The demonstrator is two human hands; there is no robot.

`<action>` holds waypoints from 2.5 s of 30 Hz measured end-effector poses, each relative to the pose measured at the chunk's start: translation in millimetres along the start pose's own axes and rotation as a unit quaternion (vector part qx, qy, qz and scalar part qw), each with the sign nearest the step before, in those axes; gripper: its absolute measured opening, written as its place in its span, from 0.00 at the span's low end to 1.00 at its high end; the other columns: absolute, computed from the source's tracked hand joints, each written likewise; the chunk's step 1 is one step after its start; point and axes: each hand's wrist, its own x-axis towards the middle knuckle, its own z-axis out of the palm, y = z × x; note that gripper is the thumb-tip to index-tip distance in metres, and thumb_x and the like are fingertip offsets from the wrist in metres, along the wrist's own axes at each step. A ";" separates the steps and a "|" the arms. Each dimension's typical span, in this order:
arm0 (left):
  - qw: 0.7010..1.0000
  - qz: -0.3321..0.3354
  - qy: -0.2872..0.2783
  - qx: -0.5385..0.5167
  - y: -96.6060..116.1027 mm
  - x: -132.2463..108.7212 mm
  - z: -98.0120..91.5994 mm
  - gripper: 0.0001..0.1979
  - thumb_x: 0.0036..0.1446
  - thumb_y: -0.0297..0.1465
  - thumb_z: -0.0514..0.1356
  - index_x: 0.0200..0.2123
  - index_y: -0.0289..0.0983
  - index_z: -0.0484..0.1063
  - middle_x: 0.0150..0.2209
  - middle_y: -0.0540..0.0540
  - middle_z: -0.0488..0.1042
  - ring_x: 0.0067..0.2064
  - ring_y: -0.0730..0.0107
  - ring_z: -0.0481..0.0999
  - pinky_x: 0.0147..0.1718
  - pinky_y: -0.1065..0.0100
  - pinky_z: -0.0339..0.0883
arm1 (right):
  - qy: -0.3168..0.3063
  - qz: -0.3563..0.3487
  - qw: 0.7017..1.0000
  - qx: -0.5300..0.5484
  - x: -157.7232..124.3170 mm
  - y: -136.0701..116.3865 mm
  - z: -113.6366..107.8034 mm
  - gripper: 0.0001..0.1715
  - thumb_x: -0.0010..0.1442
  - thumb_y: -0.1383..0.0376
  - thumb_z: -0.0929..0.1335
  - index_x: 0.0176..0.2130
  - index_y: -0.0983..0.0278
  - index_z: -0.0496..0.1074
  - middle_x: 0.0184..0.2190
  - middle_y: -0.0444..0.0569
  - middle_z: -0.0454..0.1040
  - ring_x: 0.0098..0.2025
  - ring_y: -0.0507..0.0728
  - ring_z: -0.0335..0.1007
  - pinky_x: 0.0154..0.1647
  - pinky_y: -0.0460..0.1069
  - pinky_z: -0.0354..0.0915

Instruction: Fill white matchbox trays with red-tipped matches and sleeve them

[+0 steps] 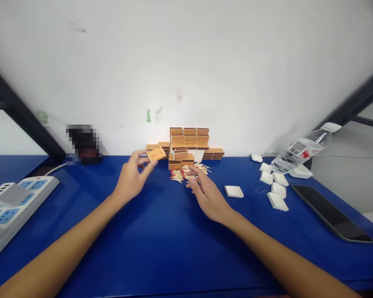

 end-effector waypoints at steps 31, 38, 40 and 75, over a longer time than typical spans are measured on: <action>0.983 0.016 0.109 0.146 -30.2 47.2 7.9 0.18 0.63 0.41 0.66 0.50 0.36 0.79 0.47 0.39 0.83 0.45 0.52 0.81 0.47 0.56 0.72 | 0.052 0.031 0.931 -0.361 28.8 8.0 -120.5 0.16 0.73 0.58 0.64 0.42 0.63 0.78 0.40 0.55 0.81 0.43 0.63 0.76 0.45 0.55 0.65; 0.977 0.114 0.107 0.147 -13.6 7.8 -9.7 0.15 0.71 0.40 0.60 0.35 0.40 0.80 0.33 0.47 0.84 0.32 0.62 0.79 0.37 0.62 0.71 | -0.144 0.173 0.919 -0.323 3.4 28.5 -186.2 0.24 0.50 0.53 0.79 0.44 0.61 0.82 0.38 0.51 0.83 0.36 0.61 0.80 0.34 0.51 0.71; 0.973 0.143 0.107 0.144 -13.2 3.6 -5.9 0.14 0.72 0.40 0.60 0.37 0.39 0.80 0.36 0.46 0.85 0.36 0.61 0.81 0.41 0.60 0.72 | -0.164 0.177 0.917 -0.319 -0.9 33.5 -180.3 0.36 0.45 0.52 0.81 0.51 0.61 0.80 0.44 0.53 0.83 0.41 0.62 0.81 0.37 0.51 0.73; 0.954 0.220 -0.200 0.023 17.0 -42.7 38.7 0.13 0.64 0.41 0.68 0.46 0.40 0.78 0.44 0.43 0.78 0.42 0.58 0.74 0.45 0.52 0.72 | -0.140 -0.115 0.927 -0.328 79.4 -6.9 -20.6 0.09 0.65 0.60 0.75 0.40 0.64 0.78 0.37 0.49 0.80 0.36 0.55 0.72 0.36 0.48 0.59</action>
